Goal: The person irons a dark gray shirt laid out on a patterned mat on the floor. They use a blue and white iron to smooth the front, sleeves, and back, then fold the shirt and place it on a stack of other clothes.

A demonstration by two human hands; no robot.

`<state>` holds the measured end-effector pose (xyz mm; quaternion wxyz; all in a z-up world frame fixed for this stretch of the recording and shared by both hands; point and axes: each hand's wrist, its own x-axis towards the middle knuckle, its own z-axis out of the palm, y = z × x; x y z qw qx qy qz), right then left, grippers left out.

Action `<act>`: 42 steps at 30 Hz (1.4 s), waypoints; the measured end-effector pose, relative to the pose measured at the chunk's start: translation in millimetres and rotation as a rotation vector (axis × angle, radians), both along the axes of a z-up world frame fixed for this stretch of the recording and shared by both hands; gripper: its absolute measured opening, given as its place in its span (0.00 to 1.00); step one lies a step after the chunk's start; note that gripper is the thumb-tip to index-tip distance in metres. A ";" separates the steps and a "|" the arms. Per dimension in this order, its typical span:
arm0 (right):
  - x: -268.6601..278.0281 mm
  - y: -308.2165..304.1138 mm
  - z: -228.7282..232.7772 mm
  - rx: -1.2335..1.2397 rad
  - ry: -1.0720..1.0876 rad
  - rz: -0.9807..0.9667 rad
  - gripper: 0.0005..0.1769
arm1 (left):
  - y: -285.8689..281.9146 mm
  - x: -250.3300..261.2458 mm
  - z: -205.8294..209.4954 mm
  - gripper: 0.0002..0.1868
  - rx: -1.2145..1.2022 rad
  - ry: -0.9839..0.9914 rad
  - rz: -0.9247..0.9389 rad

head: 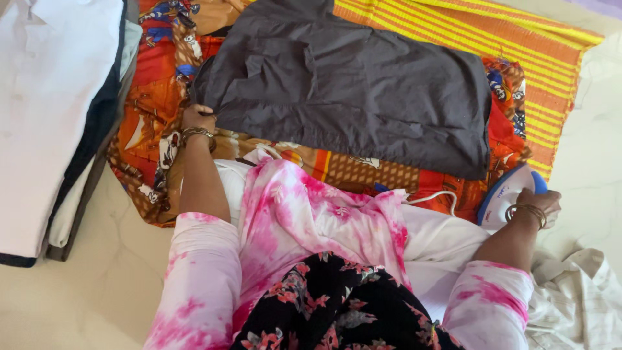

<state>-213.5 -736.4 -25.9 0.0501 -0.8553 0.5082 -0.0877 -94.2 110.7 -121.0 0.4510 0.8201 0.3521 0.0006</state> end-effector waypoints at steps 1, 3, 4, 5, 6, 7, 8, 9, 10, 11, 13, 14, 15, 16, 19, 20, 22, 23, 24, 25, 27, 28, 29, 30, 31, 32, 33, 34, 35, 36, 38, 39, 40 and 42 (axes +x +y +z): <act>-4.4 6.8 1.9 -0.025 -0.048 0.051 0.28 | -0.2 -1.2 3.6 0.10 0.035 0.002 0.003; -4.7 20.7 11.1 -0.071 -0.145 0.173 0.27 | -2.3 0.7 8.3 0.09 0.105 0.005 0.003; 0.0 28.0 18.6 -0.093 -0.193 0.244 0.27 | -3.7 3.2 9.3 0.09 0.071 0.013 0.010; 3.9 37.7 26.6 -0.113 -0.240 0.316 0.28 | -4.3 4.7 9.3 0.09 0.037 0.023 0.016; 7.7 49.6 34.8 -0.158 -0.289 0.435 0.28 | -5.2 6.2 8.3 0.10 0.003 0.033 0.022; 13.2 64.7 42.4 -0.201 -0.338 0.557 0.28 | -4.9 7.4 7.2 0.09 0.021 0.011 0.020; 17.0 80.0 51.0 -0.256 -0.372 0.695 0.26 | -5.7 8.2 5.5 0.09 0.039 -0.011 0.019; 21.7 98.6 56.6 -0.307 -0.406 0.835 0.25 | -4.8 7.7 4.9 0.09 0.061 -0.034 0.018; 30.6 118.3 61.2 -0.321 -0.319 0.891 0.26 | -3.9 6.3 4.4 0.10 0.053 -0.001 0.026; 39.2 138.9 64.6 -0.335 -0.233 0.942 0.28 | -1.7 5.9 4.3 0.11 0.045 0.031 0.031; 46.7 183.8 61.1 -0.246 -0.274 1.147 0.28 | -0.1 4.3 2.4 0.11 0.084 0.045 0.012; 50.5 202.5 58.0 -0.200 -0.292 1.245 0.28 | 1.0 3.0 1.2 0.10 0.130 0.027 -0.013; 55.5 222.4 51.3 -0.152 -0.275 1.339 0.29 | 0.2 5.6 -0.5 0.10 0.176 0.006 -0.043; 59.4 239.3 44.0 -0.165 -0.166 1.415 0.30 | -0.2 7.5 -3.2 0.09 0.166 0.003 -0.032; 64.9 268.9 20.6 -0.168 0.048 1.534 0.31 | 7.1 6.6 -16.4 0.08 0.171 -0.030 -0.026; 67.7 270.2 14.4 -0.165 0.099 1.558 0.31 | 10.2 7.9 -21.1 0.08 0.190 -0.065 -0.039; 73.2 257.0 7.9 -0.103 0.177 1.452 0.32 | 15.1 7.0 -31.8 0.08 0.253 -0.110 -0.072; 77.9 248.4 5.7 -0.075 0.211 1.396 0.32 | 17.0 9.9 -34.7 0.08 0.298 -0.128 -0.092; 82.3 239.1 3.8 -0.079 0.204 1.341 0.32 | 18.1 12.5 -36.5 0.09 0.342 -0.146 -0.113; 85.8 226.1 3.6 -0.083 0.198 1.286 0.33 | 18.2 14.0 -37.1 0.08 0.254 -0.080 -0.081; 88.0 196.3 5.4 -0.091 0.217 1.162 0.33 | 19.2 14.8 -33.9 0.07 0.081 0.057 -0.016; 86.1 179.8 7.4 -0.094 0.242 1.093 0.33 | 17.7 14.8 -31.5 0.07 0.117 0.040 -0.034; 83.7 164.8 9.3 -0.071 0.214 1.055 0.32 | 16.7 14.0 -28.1 0.08 0.151 0.021 -0.047; 80.1 151.0 10.8 -0.048 0.186 1.017 0.31 | 15.2 13.5 -24.3 0.08 0.186 0.003 -0.060; 76.6 138.7 11.8 -0.080 0.166 1.000 0.31 | 12.9 12.5 -20.3 0.08 0.164 0.010 -0.047; 72.6 129.4 11.5 -0.112 0.146 0.983 0.31 | 10.3 11.5 -16.5 0.08 0.142 0.018 -0.033; 72.1 123.7 9.7 -0.145 0.125 0.967 0.31 | 7.8 9.9 -13.4 0.08 0.119 0.025 -0.018; 73.3 120.9 6.9 -0.156 0.160 0.927 0.30 | 5.9 8.7 -10.6 0.08 0.085 0.039 0.013; 72.0 118.9 3.9 -0.169 0.196 0.887 0.29 | 3.7 9.5 -8.4 0.07 0.049 0.053 0.044; 69.3 118.2 0.9 -0.182 0.231 0.847 0.28 | 2.9 10.6 -6.3 0.07 0.012 0.067 0.074; 67.1 118.4 -2.4 -0.152 0.234 0.861 0.28 | 2.0 12.4 -4.0 0.07 0.011 0.078 0.036; 67.5 119.6 -2.9 -0.136 0.235 0.872 0.28 | 2.6 13.8 -2.6 0.06 0.011 0.083 0.021; 67.2 121.0 -2.2 -0.145 0.218 0.922 0.28 | 1.6 16.0 -1.9 0.07 0.084 0.048 -0.035; 66.1 132.0 -3.3 -0.157 0.186 1.042 0.30 | 5.1 11.5 -0.6 0.08 0.235 -0.011 -0.128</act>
